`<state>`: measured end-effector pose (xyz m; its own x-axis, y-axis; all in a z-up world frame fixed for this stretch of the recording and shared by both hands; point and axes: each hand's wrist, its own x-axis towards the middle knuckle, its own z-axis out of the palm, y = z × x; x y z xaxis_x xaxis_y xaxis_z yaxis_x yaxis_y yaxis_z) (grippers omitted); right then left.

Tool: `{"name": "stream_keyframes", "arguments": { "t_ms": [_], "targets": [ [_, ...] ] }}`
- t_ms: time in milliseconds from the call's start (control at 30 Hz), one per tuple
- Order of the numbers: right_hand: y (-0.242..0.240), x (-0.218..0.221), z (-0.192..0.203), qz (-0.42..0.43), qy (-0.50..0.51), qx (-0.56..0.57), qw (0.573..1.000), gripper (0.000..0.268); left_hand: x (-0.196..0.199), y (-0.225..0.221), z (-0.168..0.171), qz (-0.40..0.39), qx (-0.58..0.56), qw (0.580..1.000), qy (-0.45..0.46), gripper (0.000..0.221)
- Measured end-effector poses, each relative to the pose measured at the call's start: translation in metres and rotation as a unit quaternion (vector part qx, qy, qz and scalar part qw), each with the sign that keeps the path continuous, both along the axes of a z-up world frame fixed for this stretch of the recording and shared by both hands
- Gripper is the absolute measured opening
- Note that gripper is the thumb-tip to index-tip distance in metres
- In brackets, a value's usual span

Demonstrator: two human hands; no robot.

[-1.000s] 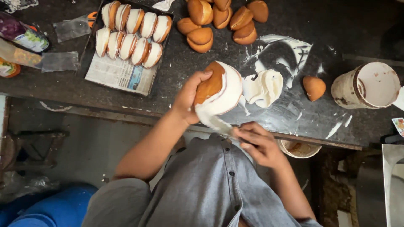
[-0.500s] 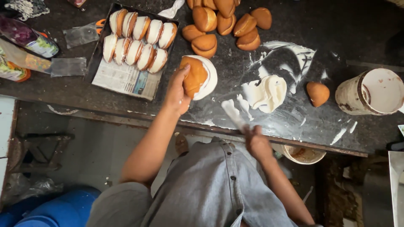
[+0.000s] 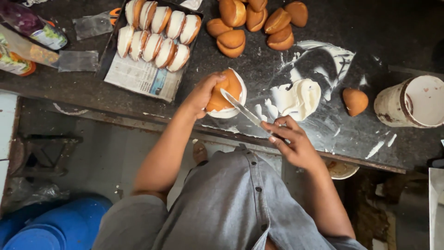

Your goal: The person applies cream onto halved buns using a spatula, arranges them in a tray, retrieves colorful toppings from a drawer, and sprinkles them onto the cream-coated buns before frosting additional buns.

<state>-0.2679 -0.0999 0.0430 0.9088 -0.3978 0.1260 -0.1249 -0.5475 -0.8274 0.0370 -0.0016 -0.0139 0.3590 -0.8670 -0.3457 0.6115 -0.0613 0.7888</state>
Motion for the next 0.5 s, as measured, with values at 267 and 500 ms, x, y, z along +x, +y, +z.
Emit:
{"name": "stream_keyframes", "arguments": {
  "t_ms": [267, 500],
  "targets": [
    [0.021, 0.012, -0.001, 0.051, 0.018, 0.006, 0.998, 0.043, -0.004, 0.004, -0.001, 0.058, -0.024, 0.99, 0.123, 0.047],
    [0.016, -0.017, -0.057, -0.134, 0.082, -0.067, 0.985, 0.043, 0.05, 0.027, -0.04, 0.107, -0.097, 0.977, 0.158, 0.045]
  ]
}}
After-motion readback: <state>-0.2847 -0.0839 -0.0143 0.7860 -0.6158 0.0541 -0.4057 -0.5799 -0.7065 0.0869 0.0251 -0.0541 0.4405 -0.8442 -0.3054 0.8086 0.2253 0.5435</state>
